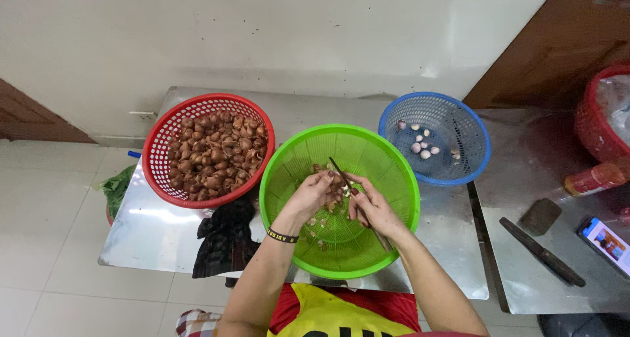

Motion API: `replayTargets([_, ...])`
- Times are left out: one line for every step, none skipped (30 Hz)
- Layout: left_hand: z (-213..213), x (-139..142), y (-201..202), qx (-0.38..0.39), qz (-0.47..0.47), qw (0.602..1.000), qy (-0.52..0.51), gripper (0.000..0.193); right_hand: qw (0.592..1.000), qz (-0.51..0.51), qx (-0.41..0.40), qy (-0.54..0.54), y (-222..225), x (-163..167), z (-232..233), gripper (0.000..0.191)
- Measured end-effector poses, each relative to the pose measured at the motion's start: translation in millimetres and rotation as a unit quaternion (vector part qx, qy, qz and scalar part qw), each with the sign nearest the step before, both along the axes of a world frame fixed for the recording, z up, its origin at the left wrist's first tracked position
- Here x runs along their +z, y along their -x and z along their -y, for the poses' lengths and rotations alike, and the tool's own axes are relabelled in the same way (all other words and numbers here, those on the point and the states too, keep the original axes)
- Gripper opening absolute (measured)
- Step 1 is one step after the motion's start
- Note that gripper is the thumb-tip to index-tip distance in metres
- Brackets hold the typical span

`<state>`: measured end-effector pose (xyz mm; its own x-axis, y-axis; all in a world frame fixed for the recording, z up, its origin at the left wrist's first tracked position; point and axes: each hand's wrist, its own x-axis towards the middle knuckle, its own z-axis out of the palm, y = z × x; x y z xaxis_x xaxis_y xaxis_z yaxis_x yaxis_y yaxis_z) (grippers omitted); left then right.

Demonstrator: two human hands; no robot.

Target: The person sits at a table with a basket of unpeeled shallots and uses a small knife to trim the root end of each shallot and peel off its outer skin. Trimmed peels collect in the green basket in front of them, and peeled shallots are placed into a blue basket to the side.

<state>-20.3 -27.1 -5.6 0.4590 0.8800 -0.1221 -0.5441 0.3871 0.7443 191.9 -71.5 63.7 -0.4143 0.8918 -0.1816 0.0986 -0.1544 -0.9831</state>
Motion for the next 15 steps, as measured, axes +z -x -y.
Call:
replayTargets([-1.9, 0.4, -0.4, 0.005, 0.01, 1.0, -0.005, 0.03, 1.0, 0.005, -0.008, -0.008, 0.2, -0.7, 0.0, 0.05])
replayTargets([-2.0, 1.1, -1.2, 0.016, -0.018, 1.0, -0.001, 0.03, 1.0, 0.009, -0.015, -0.014, 1.0, -1.4, 0.2, 0.05])
replayTargets([-0.4, 2.2, -2.2, 0.027, -0.046, 0.999, 0.005, 0.03, 0.999, 0.013, -0.023, -0.018, 2.0, -1.8, 0.7, 0.051])
replayTargets([-1.0, 3.9, -3.7, 0.037, -0.074, 0.997, 0.009, 0.031, 0.999, 0.008, -0.042, 0.0, 2.9, -1.7, 0.1, 0.051])
replayTargets([-1.6, 6.4, -5.2, 0.039, -0.073, 0.997, -0.001, 0.031, 0.998, 0.002, -0.062, 0.016, 4.0, -1.1, -0.6, 0.05])
replayTargets([-0.6, 8.7, -6.5, 0.04, -0.072, 0.997, -0.01, 0.032, 0.996, -0.004, -0.082, 0.033, 5.2, -0.6, -1.4, 0.05])
replayTargets([2.0, 10.9, -7.6, 0.041, -0.071, 0.996, -0.018, 0.032, 0.99, -0.068, -0.087, 0.088, 4.3, 0.8, -0.2, 0.049])
replayTargets([1.8, 13.6, -7.8, 0.038, -0.065, 0.997, -0.02, 0.033, 0.977, -0.132, -0.091, 0.141, 1.6, 2.9, -0.3, 0.048])
replayTargets([1.2, 16.6, -6.9, 0.034, -0.058, 0.997, -0.022, 0.034, 0.957, -0.195, -0.093, 0.191, 0.1, 4.8, -0.9, 0.049])
replayTargets([1.1, 19.4, -6.3, 0.032, -0.051, 0.998, -0.024, 0.035, 0.966, -0.17, -0.09, 0.173, 0.0, 5.8, -0.4, 0.049])
replayTargets([1.7, 21.8, -5.9, 0.033, -0.058, 0.997, -0.034, 0.035, 0.973, -0.145, -0.086, 0.156, 0.6, 6.0, 1.7, 0.05])
replayTargets([0.4, 24.4, -5.4, 0.034, -0.065, 0.996, -0.045, 0.035, 0.98, -0.119, -0.081, 0.139, 1.2, 6.0, 1.9, 0.051])
replayTargets([0.1, 26.5, -4.7, 0.035, -0.073, 0.995, -0.056, 0.035, 0.987, -0.098, -0.065, 0.112, 2.8, 5.3, 2.7, 0.052])
replayTargets([0.5, 28.2, -4.3, 0.036, -0.08, 0.995, -0.05, 0.034, 0.992, -0.078, -0.051, 0.086, 4.9, 3.7, 3.8, 0.054])
replayTargets([1.1, 29.6, -4.2, 0.037, -0.087, 0.995, -0.044, 0.034, 0.996, -0.057, -0.037, 0.058, 6.0, 2.4, 5.3, 0.057])
